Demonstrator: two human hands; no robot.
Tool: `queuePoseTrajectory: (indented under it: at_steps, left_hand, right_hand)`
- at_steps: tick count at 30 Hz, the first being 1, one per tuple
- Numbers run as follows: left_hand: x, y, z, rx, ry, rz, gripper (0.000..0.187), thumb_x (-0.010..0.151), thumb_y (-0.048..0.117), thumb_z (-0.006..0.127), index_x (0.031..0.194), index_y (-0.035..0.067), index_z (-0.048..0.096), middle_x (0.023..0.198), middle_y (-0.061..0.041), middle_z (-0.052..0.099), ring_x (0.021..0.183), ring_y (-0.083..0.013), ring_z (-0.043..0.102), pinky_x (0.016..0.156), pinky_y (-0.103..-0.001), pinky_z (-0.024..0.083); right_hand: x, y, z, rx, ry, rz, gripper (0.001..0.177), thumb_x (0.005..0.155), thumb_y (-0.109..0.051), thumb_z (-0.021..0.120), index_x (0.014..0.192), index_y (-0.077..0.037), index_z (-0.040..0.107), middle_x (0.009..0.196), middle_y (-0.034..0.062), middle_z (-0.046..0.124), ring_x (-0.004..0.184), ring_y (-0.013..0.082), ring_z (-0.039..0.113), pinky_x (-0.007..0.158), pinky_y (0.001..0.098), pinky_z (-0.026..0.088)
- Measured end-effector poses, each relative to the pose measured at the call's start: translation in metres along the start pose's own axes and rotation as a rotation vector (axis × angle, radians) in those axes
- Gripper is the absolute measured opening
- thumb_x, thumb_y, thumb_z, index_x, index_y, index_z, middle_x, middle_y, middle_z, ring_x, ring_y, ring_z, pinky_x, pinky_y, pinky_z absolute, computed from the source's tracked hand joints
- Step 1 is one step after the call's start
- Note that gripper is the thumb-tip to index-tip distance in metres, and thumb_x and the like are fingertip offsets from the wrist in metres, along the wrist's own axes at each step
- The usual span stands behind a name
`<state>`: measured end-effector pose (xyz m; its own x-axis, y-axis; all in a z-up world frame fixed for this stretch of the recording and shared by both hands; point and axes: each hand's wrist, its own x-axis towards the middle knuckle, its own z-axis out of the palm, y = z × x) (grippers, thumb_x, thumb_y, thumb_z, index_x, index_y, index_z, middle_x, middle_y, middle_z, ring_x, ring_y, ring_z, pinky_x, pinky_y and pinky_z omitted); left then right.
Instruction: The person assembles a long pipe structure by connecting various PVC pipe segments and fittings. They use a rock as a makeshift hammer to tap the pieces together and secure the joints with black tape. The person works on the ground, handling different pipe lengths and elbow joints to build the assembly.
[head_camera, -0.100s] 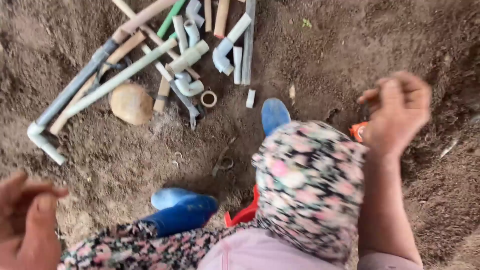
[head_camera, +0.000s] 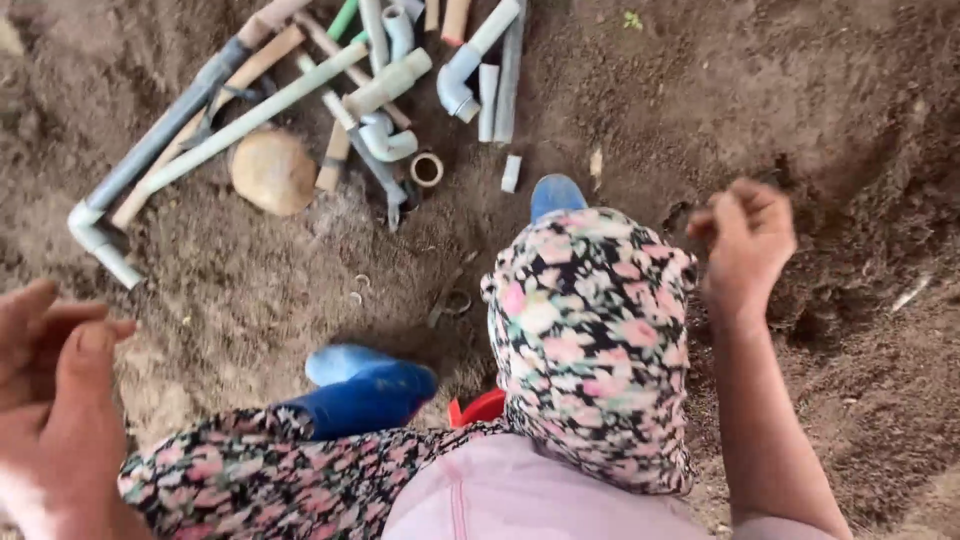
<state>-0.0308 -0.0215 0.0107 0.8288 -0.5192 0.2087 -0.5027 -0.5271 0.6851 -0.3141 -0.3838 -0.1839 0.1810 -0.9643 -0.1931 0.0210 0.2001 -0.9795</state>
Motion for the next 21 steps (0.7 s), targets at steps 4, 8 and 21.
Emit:
queuePoseTrajectory:
  at_steps: [4, 8, 21]
  left_hand:
    - [-0.002, -0.017, -0.013, -0.119, -0.025, 0.123, 0.036, 0.105, -0.019, 0.05, 0.139, -0.016, 0.036, 0.115, -0.027, 0.051, 0.098, -0.031, 0.056, 0.089, -0.034, 0.051]
    - [-0.002, -0.009, -0.009, -0.078, -0.062, 0.172, 0.035, 0.103, -0.019, 0.055, 0.134, -0.019, 0.041, 0.111, -0.028, 0.054, 0.089, -0.0281, 0.056, 0.077, -0.031, 0.048]
    - [-0.001, 0.012, -0.025, 0.211, -0.131, 0.417, 0.037, 0.086, -0.013, 0.071, 0.119, -0.018, 0.057, 0.096, -0.025, 0.064, 0.083, -0.0283, 0.061, 0.072, -0.035, 0.052]
  right_hand:
    - [-0.011, 0.114, -0.032, -0.453, -0.093, 0.002, 0.018, 0.09, 0.001, 0.053, 0.108, 0.004, 0.055, 0.097, 0.012, 0.06, 0.086, 0.0158, 0.057, 0.078, 0.0234, 0.048]
    - [0.044, 0.276, -0.112, -0.722, -0.134, 0.048, 0.03, 0.095, -0.021, 0.044, 0.099, 0.006, 0.056, 0.089, 0.0188, 0.061, 0.076, 0.0249, 0.051, 0.066, 0.0359, 0.043]
    - [0.251, 0.095, -0.168, -0.772, -0.521, -0.487, 0.024, 0.106, -0.002, 0.046, 0.12, 0.017, 0.052, 0.103, 0.0274, 0.056, 0.087, 0.032, 0.051, 0.074, 0.04, 0.044]
